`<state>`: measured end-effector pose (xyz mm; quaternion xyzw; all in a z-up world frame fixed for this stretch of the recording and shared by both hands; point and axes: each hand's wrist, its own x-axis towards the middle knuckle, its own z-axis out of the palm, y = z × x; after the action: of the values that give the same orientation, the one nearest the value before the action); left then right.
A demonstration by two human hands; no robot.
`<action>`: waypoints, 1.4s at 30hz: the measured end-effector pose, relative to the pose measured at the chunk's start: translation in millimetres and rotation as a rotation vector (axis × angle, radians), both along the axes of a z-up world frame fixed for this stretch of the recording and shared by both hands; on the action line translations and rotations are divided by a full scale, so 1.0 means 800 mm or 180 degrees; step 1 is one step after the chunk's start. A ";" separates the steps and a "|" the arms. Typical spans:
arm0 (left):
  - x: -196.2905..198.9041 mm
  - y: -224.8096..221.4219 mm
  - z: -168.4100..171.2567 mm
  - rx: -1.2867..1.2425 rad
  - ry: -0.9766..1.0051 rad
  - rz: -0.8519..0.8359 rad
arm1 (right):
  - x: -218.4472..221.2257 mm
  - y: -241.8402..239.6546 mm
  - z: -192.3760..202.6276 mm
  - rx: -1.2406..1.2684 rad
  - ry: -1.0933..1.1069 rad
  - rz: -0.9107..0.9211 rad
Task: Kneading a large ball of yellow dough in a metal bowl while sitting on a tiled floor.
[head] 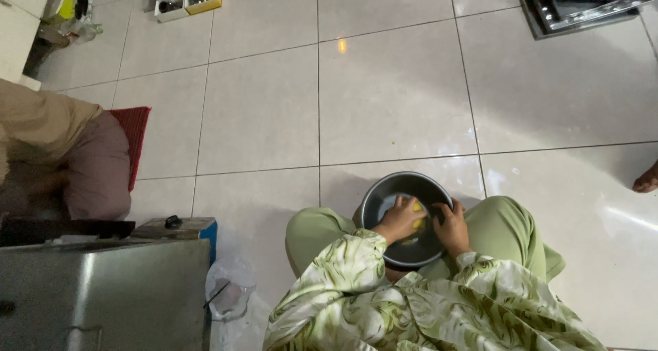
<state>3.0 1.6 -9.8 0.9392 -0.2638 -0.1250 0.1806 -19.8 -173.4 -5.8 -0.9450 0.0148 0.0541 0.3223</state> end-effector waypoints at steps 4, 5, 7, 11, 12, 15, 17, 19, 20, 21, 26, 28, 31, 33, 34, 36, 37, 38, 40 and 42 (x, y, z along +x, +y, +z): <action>0.010 0.001 -0.001 -0.0600 0.0024 0.0348 | -0.002 -0.005 -0.017 -0.0029 -0.0150 -0.0108; 0.012 0.001 0.017 -0.0882 0.0039 0.0508 | -0.001 -0.005 -0.020 -0.0108 -0.0165 -0.0139; 0.014 0.000 0.025 -0.1165 0.0052 0.0667 | -0.002 -0.006 -0.017 -0.0187 -0.0181 -0.0171; 0.018 0.011 -0.029 -0.1466 0.0048 0.1196 | 0.003 -0.006 -0.018 0.0087 0.0072 -0.0277; 0.016 0.015 -0.048 -0.1373 0.0375 0.1334 | 0.004 -0.007 -0.025 0.0139 0.0125 -0.0307; 0.000 0.035 -0.028 -0.0312 0.1000 0.1188 | -0.001 0.006 0.004 0.0102 0.0274 -0.0153; -0.003 0.022 -0.007 0.0027 0.0933 0.1052 | 0.002 0.001 0.000 0.0087 0.0315 -0.0130; -0.004 0.011 0.018 0.0388 0.0880 0.0898 | 0.002 0.004 0.002 0.0089 0.0371 -0.0125; -0.001 0.004 0.034 0.0395 0.1008 0.0834 | 0.002 0.005 0.007 0.0041 0.0383 -0.0137; 0.001 -0.003 0.050 0.0402 0.1136 0.0769 | 0.001 0.007 0.013 -0.0007 0.0395 -0.0149; 0.025 0.004 -0.060 0.0876 0.0772 0.0399 | -0.001 0.011 0.039 0.0053 0.0464 -0.0089; 0.021 0.010 -0.066 0.0732 0.0655 0.0270 | -0.002 0.013 0.048 0.0074 0.0461 -0.0087; 0.008 0.019 -0.063 0.0812 0.0153 -0.0246 | -0.001 0.012 0.045 0.0089 0.0501 -0.0062; -0.003 0.022 -0.068 0.1033 -0.0263 -0.1168 | -0.002 0.007 0.026 0.0041 0.0499 0.0004; -0.005 0.025 -0.070 0.1028 -0.0254 -0.1176 | -0.003 0.007 0.022 0.0039 0.0509 -0.0002; -0.005 0.027 -0.073 0.1021 -0.0473 -0.1413 | -0.003 0.005 0.015 0.0014 0.0679 0.0036; -0.007 0.027 -0.073 0.1013 -0.0473 -0.1420 | -0.005 0.004 0.014 0.0008 0.0682 0.0029; -0.005 0.027 -0.073 0.1050 -0.0478 -0.1384 | -0.004 0.004 0.014 0.0005 0.0607 0.0053; -0.006 0.029 -0.062 0.1090 -0.0509 -0.1351 | -0.002 0.001 0.010 0.0001 0.0507 0.0069; -0.011 0.036 -0.040 0.0652 -0.0118 -0.0927 | 0.002 -0.001 0.001 -0.0030 0.0599 0.0037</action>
<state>-5.8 30.1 -41.6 0.9067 -0.3862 -0.1587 0.0591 -18.5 -174.1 -5.4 -0.9373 0.0397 0.1445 0.3147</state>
